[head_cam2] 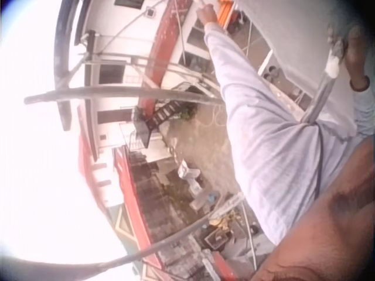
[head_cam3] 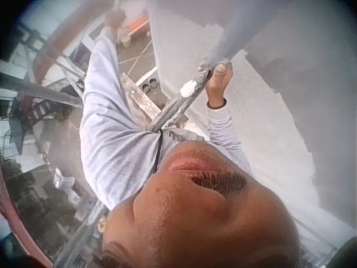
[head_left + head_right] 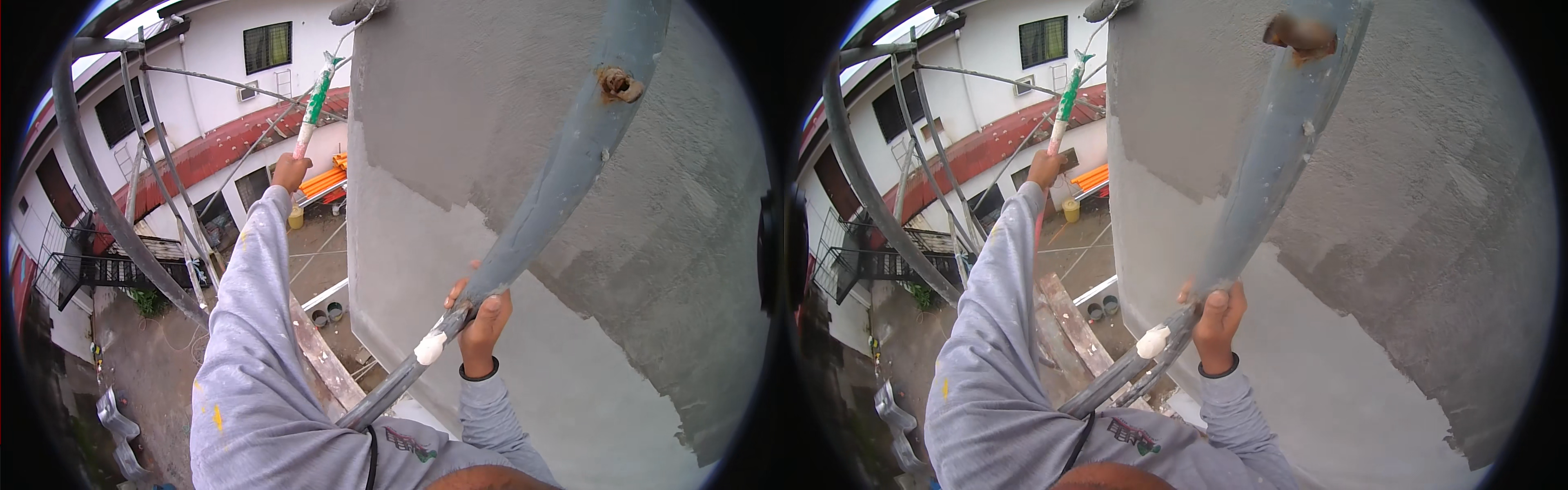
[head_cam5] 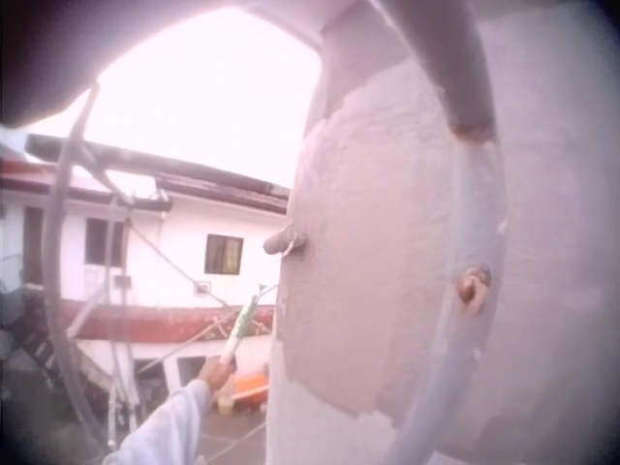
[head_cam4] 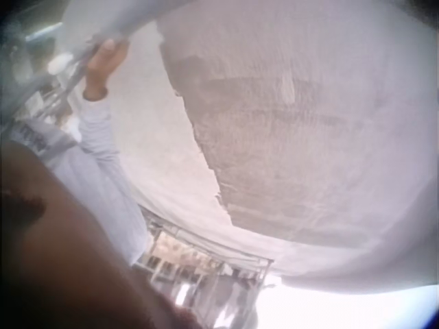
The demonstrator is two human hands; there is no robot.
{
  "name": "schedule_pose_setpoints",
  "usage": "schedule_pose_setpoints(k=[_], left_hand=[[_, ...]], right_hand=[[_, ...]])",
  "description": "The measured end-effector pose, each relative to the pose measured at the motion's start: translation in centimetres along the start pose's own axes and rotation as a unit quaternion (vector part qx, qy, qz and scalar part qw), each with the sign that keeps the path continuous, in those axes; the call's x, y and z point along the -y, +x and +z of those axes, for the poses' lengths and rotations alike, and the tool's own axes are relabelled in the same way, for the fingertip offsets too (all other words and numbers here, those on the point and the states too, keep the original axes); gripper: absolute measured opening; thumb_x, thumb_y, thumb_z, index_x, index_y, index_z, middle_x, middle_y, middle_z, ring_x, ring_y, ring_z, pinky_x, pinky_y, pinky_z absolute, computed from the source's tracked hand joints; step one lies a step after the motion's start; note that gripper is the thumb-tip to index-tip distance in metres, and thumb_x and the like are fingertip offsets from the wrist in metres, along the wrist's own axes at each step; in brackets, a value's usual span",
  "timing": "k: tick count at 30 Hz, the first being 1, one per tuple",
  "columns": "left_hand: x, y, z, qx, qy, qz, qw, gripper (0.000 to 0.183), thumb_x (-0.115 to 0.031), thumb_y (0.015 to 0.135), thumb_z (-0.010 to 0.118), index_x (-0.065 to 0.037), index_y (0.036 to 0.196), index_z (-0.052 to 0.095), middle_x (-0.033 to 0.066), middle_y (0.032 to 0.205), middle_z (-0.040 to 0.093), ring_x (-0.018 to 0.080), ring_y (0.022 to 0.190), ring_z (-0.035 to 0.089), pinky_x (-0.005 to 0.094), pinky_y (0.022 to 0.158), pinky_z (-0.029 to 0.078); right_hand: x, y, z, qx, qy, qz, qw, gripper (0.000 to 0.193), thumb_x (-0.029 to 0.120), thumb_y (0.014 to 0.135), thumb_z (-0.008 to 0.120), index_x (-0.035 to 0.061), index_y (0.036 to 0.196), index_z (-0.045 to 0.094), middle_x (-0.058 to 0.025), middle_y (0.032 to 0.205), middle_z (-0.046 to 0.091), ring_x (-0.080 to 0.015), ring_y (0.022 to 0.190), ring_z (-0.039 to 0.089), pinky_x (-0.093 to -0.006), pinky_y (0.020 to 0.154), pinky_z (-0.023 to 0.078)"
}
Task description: The person paints a concrete wall while standing on scaffolding, using a paint roller on an extension pole to apply gray paint and dipping the roller into a bucket hanging from the structure.
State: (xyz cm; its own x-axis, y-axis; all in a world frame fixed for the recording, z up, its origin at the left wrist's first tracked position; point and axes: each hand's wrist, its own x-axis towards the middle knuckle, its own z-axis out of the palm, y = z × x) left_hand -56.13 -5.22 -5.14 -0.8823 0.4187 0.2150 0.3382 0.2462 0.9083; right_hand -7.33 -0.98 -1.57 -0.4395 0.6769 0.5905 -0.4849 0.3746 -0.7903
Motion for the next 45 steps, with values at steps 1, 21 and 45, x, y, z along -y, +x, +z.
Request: schedule_pose_setpoints(k=[1, 21, 45], left_hand=[[0.8, -0.3, 0.4, -0.001, 0.014, 0.003, 1.0, 0.028, -0.021, 0.074, 0.068, 0.006, 0.077, 0.063, 0.0166, 0.066, 0.064, 0.0267, 0.056, 0.062, 0.0411, 0.054, 0.047], [14.5, -11.9, 2.9, 0.105, 0.021, -0.128, 0.986, 0.012, -0.011, 0.075, 0.066, -0.001, 0.074, 0.06, 0.0068, 0.055, 0.054, 0.0173, 0.04, 0.05, 0.0364, 0.037, 0.037], [16.1, -18.0, 8.7, 0.096, -0.128, -0.174, 0.972, 0.015, -0.01, 0.078, 0.061, -0.001, 0.068, 0.055, 0.0042, 0.049, 0.046, 0.0163, 0.035, 0.044, 0.0334, 0.033, 0.032]], right_hand=[[0.0, 0.0, -0.1, 0.0, 0.001, 0.005, 1.0, 0.082, 0.069, 0.091, 0.045, -0.0071, 0.123, 0.044, -0.0115, 0.075, 0.058, -0.0169, 0.061, 0.058, -0.0278, 0.055, 0.048], [-0.1, -0.1, -0.2, 0.003, -0.001, 0.001, 1.0, 0.083, 0.068, 0.092, 0.045, -0.0079, 0.124, 0.044, -0.012, 0.074, 0.059, -0.0172, 0.061, 0.058, -0.0282, 0.054, 0.048], [-0.1, 0.0, -0.4, 0.015, -0.003, -0.006, 1.0, 0.079, 0.065, 0.093, 0.045, -0.0074, 0.124, 0.046, -0.0117, 0.075, 0.059, -0.0166, 0.061, 0.059, -0.0284, 0.054, 0.048]])
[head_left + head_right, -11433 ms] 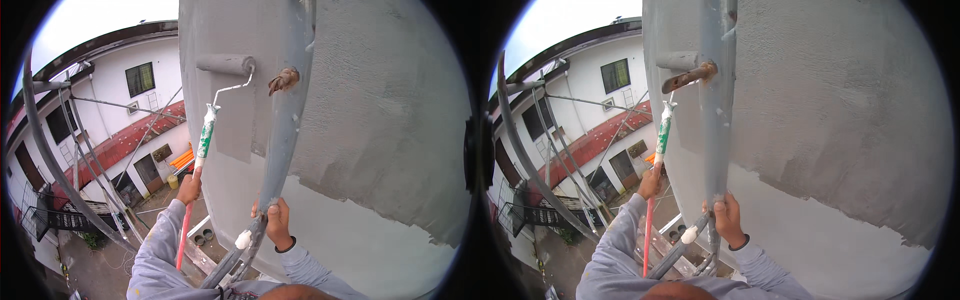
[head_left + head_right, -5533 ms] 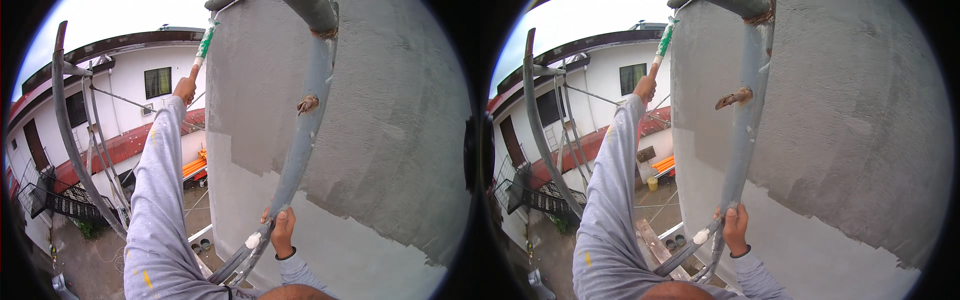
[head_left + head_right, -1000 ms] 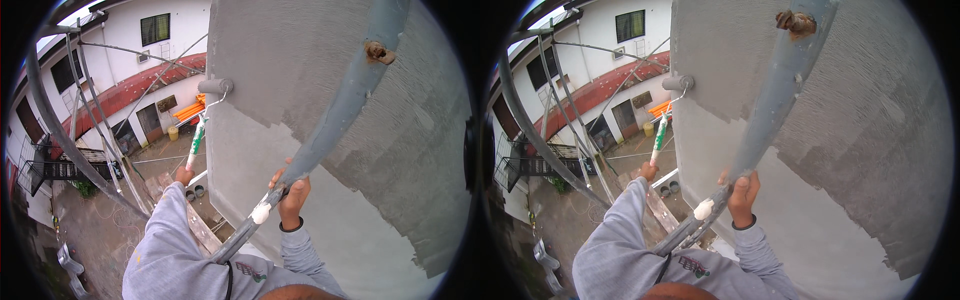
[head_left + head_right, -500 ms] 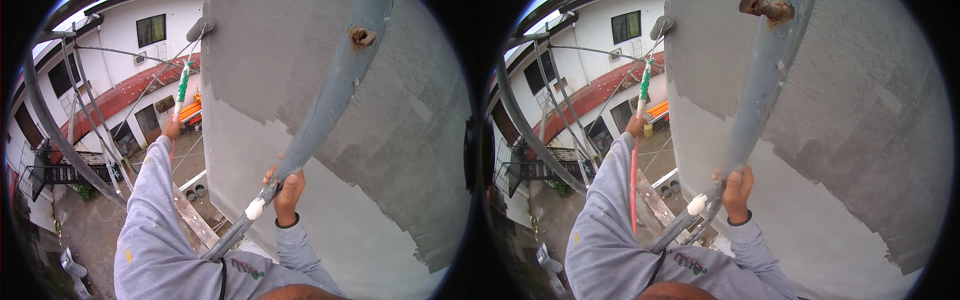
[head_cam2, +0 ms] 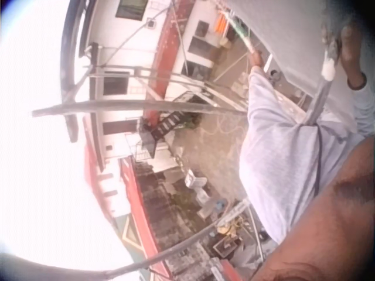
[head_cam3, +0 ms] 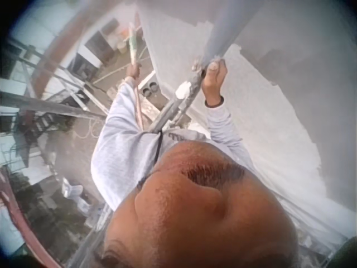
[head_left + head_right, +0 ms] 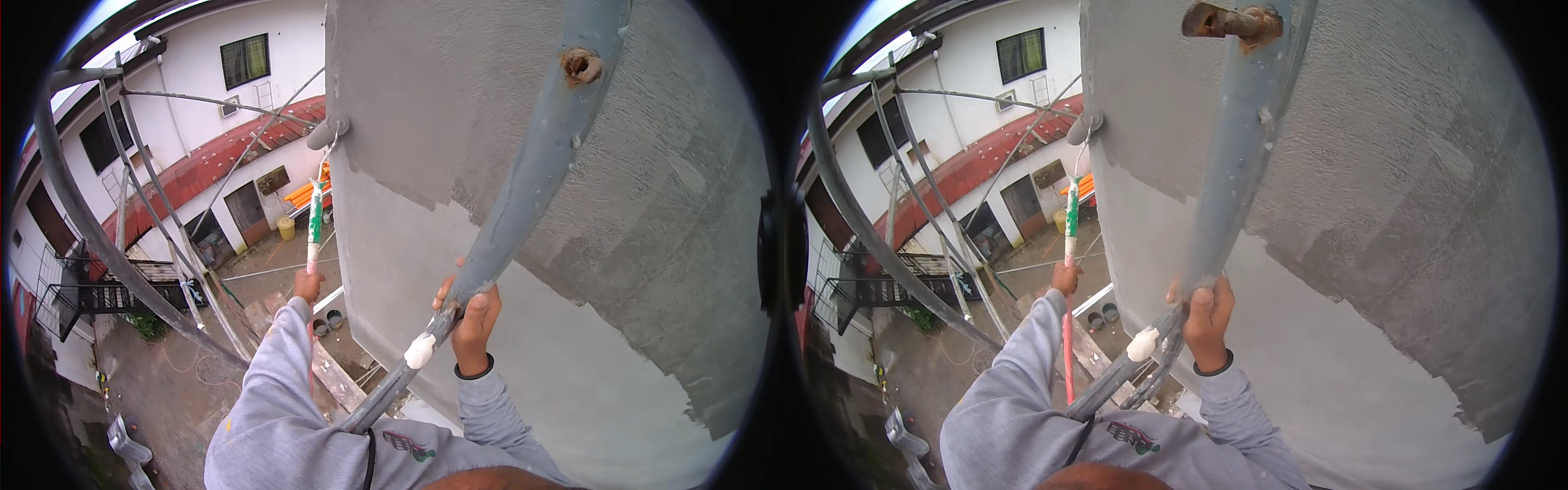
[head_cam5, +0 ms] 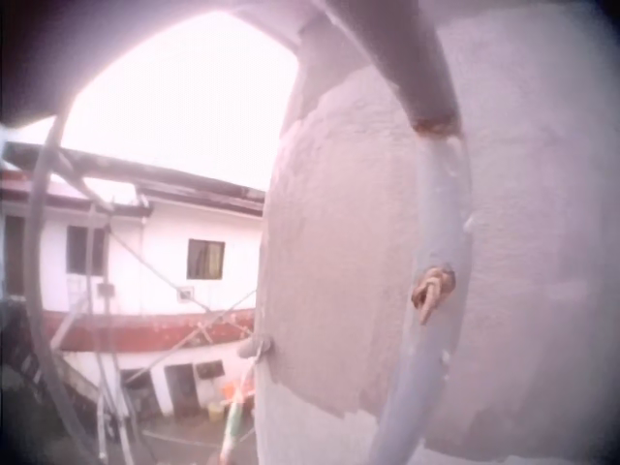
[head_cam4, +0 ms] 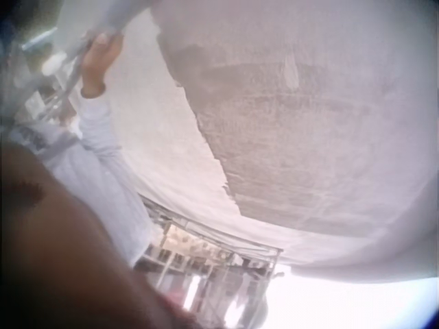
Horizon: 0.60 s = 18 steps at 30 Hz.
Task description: The person paints a concrete wall while standing on scaffolding, using a paint roller on an extension pole to apply gray paint and dipping the roller into a bucket hanging from the structure.
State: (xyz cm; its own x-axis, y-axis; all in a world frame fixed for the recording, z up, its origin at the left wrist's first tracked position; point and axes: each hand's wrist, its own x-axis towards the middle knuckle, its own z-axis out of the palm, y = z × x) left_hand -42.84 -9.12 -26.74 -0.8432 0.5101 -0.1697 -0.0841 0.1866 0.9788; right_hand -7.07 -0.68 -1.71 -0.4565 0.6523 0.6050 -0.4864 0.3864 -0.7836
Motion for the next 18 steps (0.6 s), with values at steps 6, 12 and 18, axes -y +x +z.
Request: schedule_pose_setpoints(k=[6, 12, 18], left_hand=[[-11.1, 5.4, -2.8, -0.096, 0.12, 0.108, 0.982, 0.021, -0.017, 0.075, 0.064, 0.004, 0.071, 0.061, 0.0114, 0.058, 0.058, 0.0229, 0.047, 0.057, 0.0388, 0.043, 0.042], [-20.3, 8.6, -4.7, -0.153, 0.204, 0.149, 0.955, 0.031, -0.021, 0.078, 0.06, 0.009, 0.082, 0.066, 0.0198, 0.07, 0.066, 0.0304, 0.063, 0.068, 0.0426, 0.058, 0.05], [-9.0, 5.2, -1.7, -0.173, 0.247, 0.075, 0.95, 0.031, -0.021, 0.079, 0.061, 0.007, 0.09, 0.069, 0.0328, 0.091, 0.066, 0.0455, 0.093, 0.065, 0.0502, 0.081, 0.05]], right_hand=[[0.2, 0.0, 0.0, -0.002, -0.018, -0.003, 1.0, 0.076, 0.064, 0.095, 0.043, -0.0066, 0.123, 0.047, -0.0106, 0.073, 0.059, -0.016, 0.061, 0.059, -0.028, 0.054, 0.047], [0.1, 0.1, 0.2, -0.01, -0.018, -0.008, 1.0, 0.08, 0.067, 0.093, 0.043, -0.0075, 0.121, 0.047, -0.0106, 0.072, 0.059, -0.0159, 0.06, 0.058, -0.0278, 0.054, 0.047], [0.0, 0.2, 0.3, -0.021, -0.016, 0.003, 1.0, 0.085, 0.071, 0.09, 0.045, -0.0083, 0.121, 0.046, -0.011, 0.072, 0.059, -0.0162, 0.06, 0.058, -0.0276, 0.053, 0.047]])
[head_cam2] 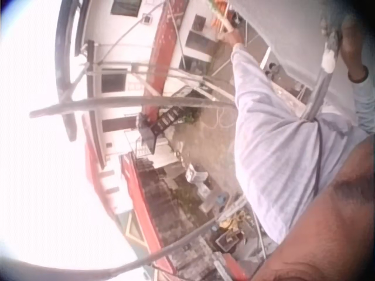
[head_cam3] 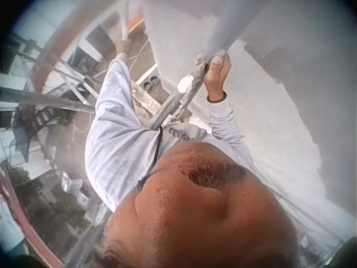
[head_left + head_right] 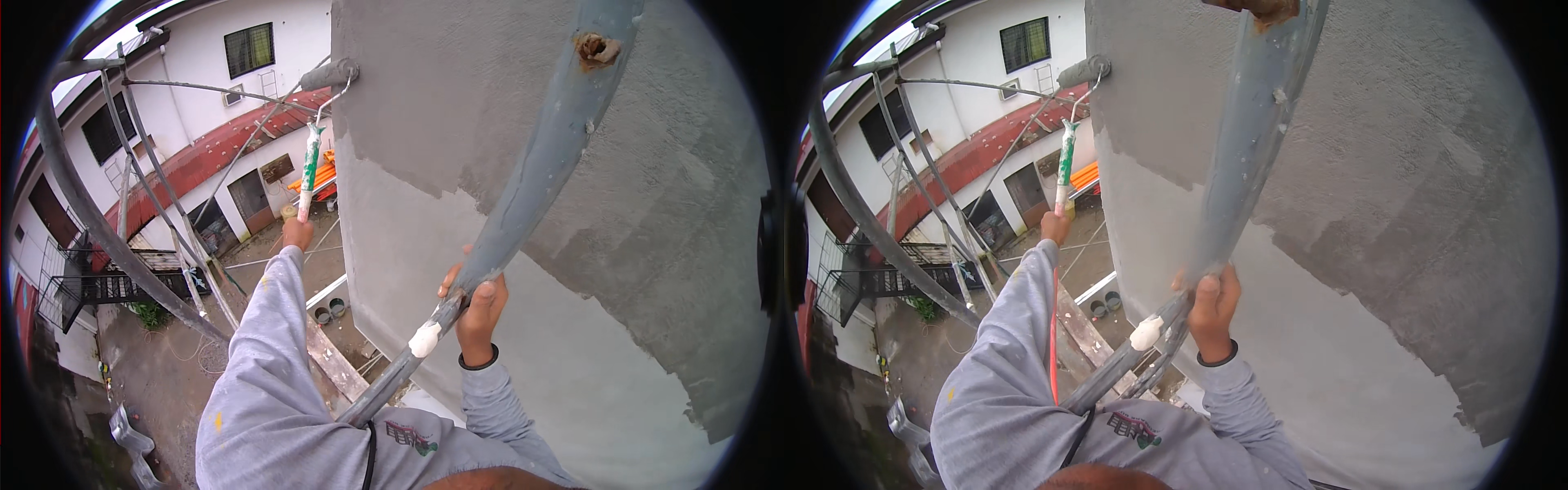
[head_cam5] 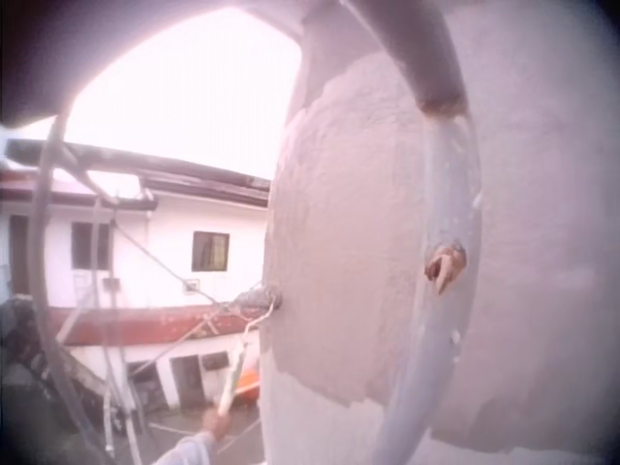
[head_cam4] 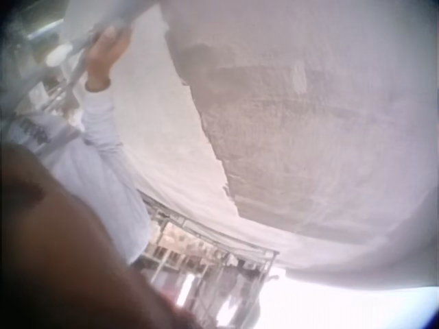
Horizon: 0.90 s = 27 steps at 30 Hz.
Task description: The person paints a concrete wall while standing on scaffolding, using a paint roller on an extension pole to apply gray paint and dipping the roller into a bucket hanging from the structure.
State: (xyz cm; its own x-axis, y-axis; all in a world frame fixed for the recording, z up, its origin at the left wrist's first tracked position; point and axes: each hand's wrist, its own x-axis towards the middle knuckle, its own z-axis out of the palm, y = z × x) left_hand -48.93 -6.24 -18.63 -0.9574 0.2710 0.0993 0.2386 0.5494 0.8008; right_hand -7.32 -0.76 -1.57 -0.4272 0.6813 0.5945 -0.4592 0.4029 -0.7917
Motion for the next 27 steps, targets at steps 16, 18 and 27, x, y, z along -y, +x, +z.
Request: schedule_pose_setpoints(k=[16, 18, 27], left_hand=[[-2.5, 3.6, -4.7, -0.017, 0.002, 0.045, 0.999, 0.031, -0.021, 0.078, 0.06, 0.005, 0.091, 0.07, 0.0289, 0.086, 0.068, 0.0427, 0.089, 0.067, 0.0478, 0.08, 0.051], [-6.3, 5.5, -6.1, -0.019, -0.02, 0.053, 0.998, 0.032, -0.02, 0.078, 0.059, 0.008, 0.091, 0.069, 0.0279, 0.084, 0.068, 0.0408, 0.083, 0.069, 0.0467, 0.074, 0.052], [-20.2, 9.8, -12.8, -0.015, -0.146, 0.064, 0.987, 0.023, -0.018, 0.079, 0.058, 0.005, 0.076, 0.062, 0.0091, 0.059, 0.055, 0.0199, 0.045, 0.054, 0.0364, 0.039, 0.04]], right_hand=[[0.3, 0.0, 0.3, -0.001, 0.009, 0.008, 1.0, 0.085, 0.071, 0.089, 0.045, -0.0079, 0.121, 0.045, -0.0114, 0.073, 0.058, -0.0165, 0.059, 0.058, -0.0271, 0.053, 0.047], [0.2, 0.0, 0.3, -0.004, 0.007, 0.007, 1.0, 0.085, 0.071, 0.09, 0.045, -0.0078, 0.121, 0.045, -0.0115, 0.073, 0.058, -0.0166, 0.059, 0.058, -0.0273, 0.053, 0.047], [0.1, 0.0, 0.3, 0.007, 0.02, -0.005, 1.0, 0.081, 0.068, 0.092, 0.045, -0.0063, 0.123, 0.046, -0.0113, 0.073, 0.058, -0.0166, 0.059, 0.058, -0.0277, 0.054, 0.048]])
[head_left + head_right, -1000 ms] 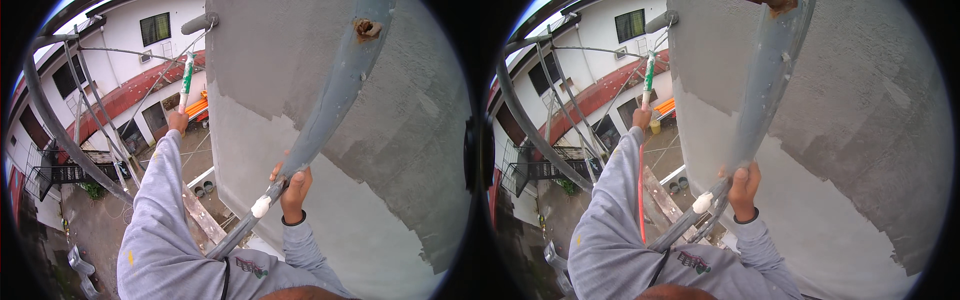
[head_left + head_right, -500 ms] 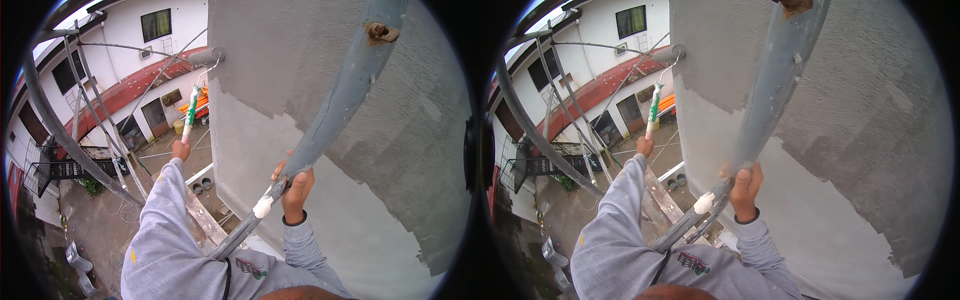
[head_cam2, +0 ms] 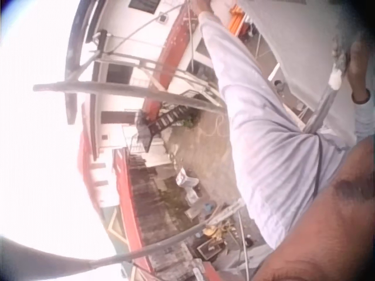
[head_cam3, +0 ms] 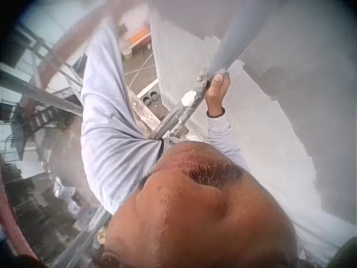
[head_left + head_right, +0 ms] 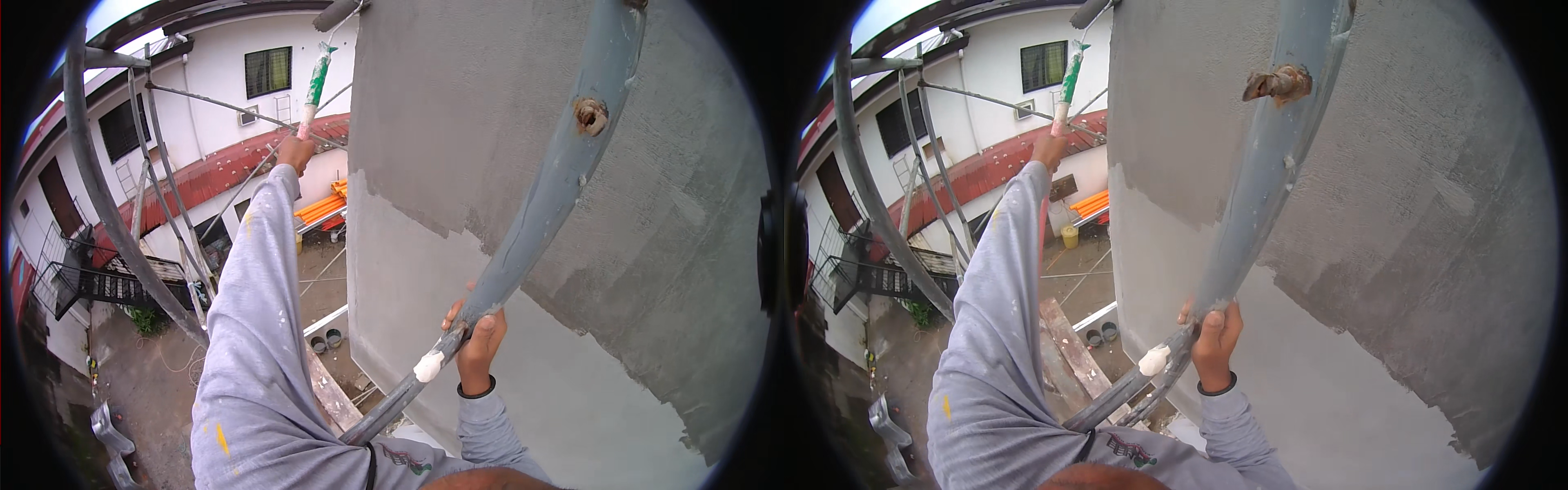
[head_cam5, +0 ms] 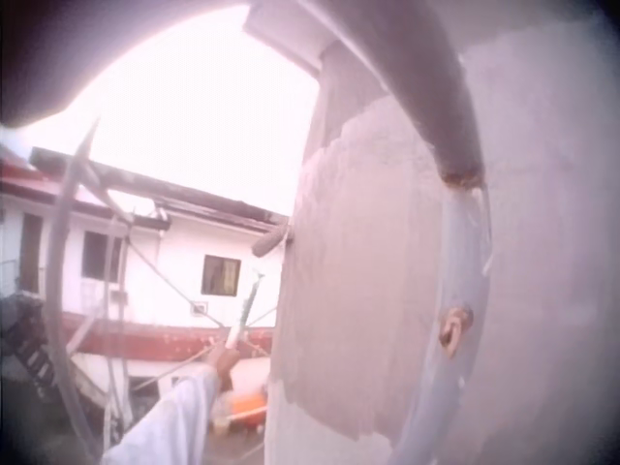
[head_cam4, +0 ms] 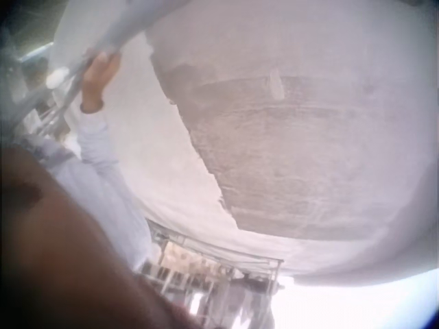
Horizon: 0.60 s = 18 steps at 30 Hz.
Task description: The person paints a concrete wall while standing on scaffolding, using a paint roller on an extension pole to apply gray paint and dipping the roller into a bucket hanging from the structure.
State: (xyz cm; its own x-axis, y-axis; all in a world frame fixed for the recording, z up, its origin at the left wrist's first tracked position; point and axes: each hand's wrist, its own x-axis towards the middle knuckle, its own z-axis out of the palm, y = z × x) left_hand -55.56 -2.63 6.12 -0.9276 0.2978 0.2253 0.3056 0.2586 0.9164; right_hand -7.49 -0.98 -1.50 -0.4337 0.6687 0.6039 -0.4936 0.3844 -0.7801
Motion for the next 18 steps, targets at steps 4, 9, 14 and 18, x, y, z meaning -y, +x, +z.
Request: schedule_pose_setpoints(k=[4, 9, 14, 18], left_hand=[[0.6, -0.2, 0.8, 0.038, -0.04, -0.01, 0.998, 0.02, -0.016, 0.078, 0.058, 0.004, 0.075, 0.059, 0.0084, 0.058, 0.054, 0.019, 0.044, 0.051, 0.0367, 0.038, 0.039], [8.5, -5.4, 5.2, 0.057, -0.004, -0.02, 0.998, 0.028, -0.018, 0.077, 0.06, 0.01, 0.078, 0.061, 0.0142, 0.061, 0.059, 0.0263, 0.047, 0.06, 0.0414, 0.042, 0.046], [14.6, -12.7, 6.0, 0.021, 0.043, 0.024, 0.999, 0.026, -0.018, 0.075, 0.062, 0.007, 0.071, 0.061, 0.0183, 0.063, 0.062, 0.0298, 0.058, 0.063, 0.0436, 0.056, 0.047], [14.7, -14.7, 5.0, 0.007, 0.058, 0.062, 0.996, 0.026, -0.02, 0.075, 0.061, 0.006, 0.078, 0.065, 0.0234, 0.069, 0.065, 0.0377, 0.069, 0.066, 0.0472, 0.065, 0.047]], right_hand=[[0.2, -0.1, 0.0, -0.005, 0.001, 0.001, 1.0, 0.079, 0.067, 0.093, 0.044, -0.0059, 0.122, 0.046, -0.0104, 0.073, 0.058, -0.0161, 0.06, 0.058, -0.0276, 0.054, 0.047], [0.3, 0.0, -0.2, 0.012, -0.008, -0.01, 1.0, 0.077, 0.066, 0.094, 0.043, -0.0056, 0.121, 0.047, -0.0099, 0.073, 0.059, -0.0157, 0.06, 0.058, -0.0277, 0.054, 0.047], [0.1, -0.1, -0.4, 0.018, -0.01, -0.015, 1.0, 0.075, 0.065, 0.095, 0.043, -0.0056, 0.121, 0.047, -0.0098, 0.072, 0.059, -0.0156, 0.06, 0.058, -0.0281, 0.055, 0.047], [0.1, -0.1, -0.5, 0.017, -0.01, -0.014, 1.0, 0.075, 0.064, 0.095, 0.043, -0.0055, 0.121, 0.048, -0.0096, 0.073, 0.059, -0.0155, 0.061, 0.058, -0.0284, 0.056, 0.047]])
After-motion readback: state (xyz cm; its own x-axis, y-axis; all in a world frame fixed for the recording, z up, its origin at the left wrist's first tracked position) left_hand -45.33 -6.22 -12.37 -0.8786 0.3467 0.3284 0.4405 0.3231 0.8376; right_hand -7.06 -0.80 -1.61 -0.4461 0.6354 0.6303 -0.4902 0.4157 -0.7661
